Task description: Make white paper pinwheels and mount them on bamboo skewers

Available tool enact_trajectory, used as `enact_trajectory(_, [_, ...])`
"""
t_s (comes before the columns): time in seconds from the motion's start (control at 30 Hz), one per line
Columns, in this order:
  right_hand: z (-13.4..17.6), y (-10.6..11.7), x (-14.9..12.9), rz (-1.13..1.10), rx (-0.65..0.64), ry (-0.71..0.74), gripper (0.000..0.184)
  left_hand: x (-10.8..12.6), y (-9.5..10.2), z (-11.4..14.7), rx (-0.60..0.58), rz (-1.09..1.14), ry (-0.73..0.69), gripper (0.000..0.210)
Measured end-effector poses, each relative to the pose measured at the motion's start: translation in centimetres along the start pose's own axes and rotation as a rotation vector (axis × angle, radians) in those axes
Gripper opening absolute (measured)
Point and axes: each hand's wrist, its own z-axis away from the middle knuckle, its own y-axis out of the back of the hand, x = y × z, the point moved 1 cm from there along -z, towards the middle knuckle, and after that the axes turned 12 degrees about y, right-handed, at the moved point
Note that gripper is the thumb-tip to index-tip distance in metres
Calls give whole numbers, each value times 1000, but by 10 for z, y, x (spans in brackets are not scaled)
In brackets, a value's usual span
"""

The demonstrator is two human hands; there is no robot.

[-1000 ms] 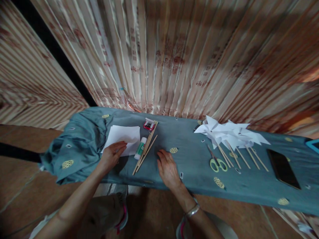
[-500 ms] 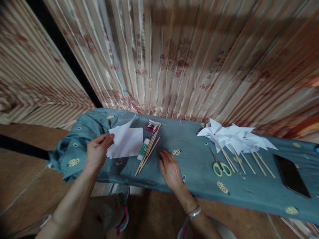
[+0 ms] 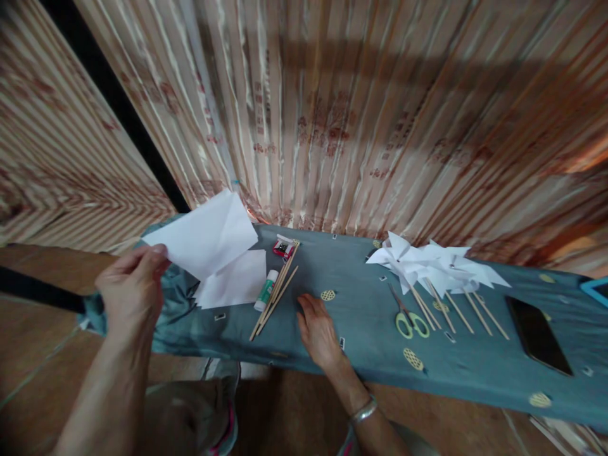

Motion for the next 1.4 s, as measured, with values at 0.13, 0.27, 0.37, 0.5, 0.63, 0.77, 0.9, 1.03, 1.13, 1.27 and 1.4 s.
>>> enact_trajectory(0.13, [-1, 0, -1, 11, 7, 16, 34, -31, -11, 18, -297, -593, -309, 16])
enact_trajectory(0.27, [-2, 2, -3, 23, -8, 30, 34, -75, -19, 44, -759, -1004, -314, 19])
enact_trajectory(0.37, [-2, 2, -3, 24, -12, 44, 35, -89, -16, 52, -858, -1046, -292, 21])
enact_trajectory(0.5, [-2, 4, -2, 13, -20, 46, 36, -87, -11, 48, -868, -1058, -254, 23])
enact_trajectory(0.63, [-2, 4, -2, 18, -29, 46, 35, -83, -13, 42, -774, -1029, -193, 20])
enact_trajectory(0.77, [-1, 3, -2, 42, -18, 58, 35, -81, -13, 39, -708, -928, -85, 17])
enact_trajectory(0.9, [0, 2, -1, 35, -5, 47, 34, -76, -9, 33, -645, -791, 33, 27])
enact_trajectory(1.03, [0, 2, -1, -10, 10, 32, 34, -54, -8, 28, -496, -636, 103, 36])
enact_trajectory(1.13, [-3, 6, -4, -114, 52, -29, 33, -28, -12, 32, -399, -262, 296, 31])
enact_trajectory(1.27, [-10, 19, -5, -459, 142, -257, 49, -11, -26, 55, -534, -2, 575, 29])
enact_trajectory(1.4, [-12, 46, 3, -1021, 370, -473, 65, -32, -41, 88, -658, -31, 774, 31])
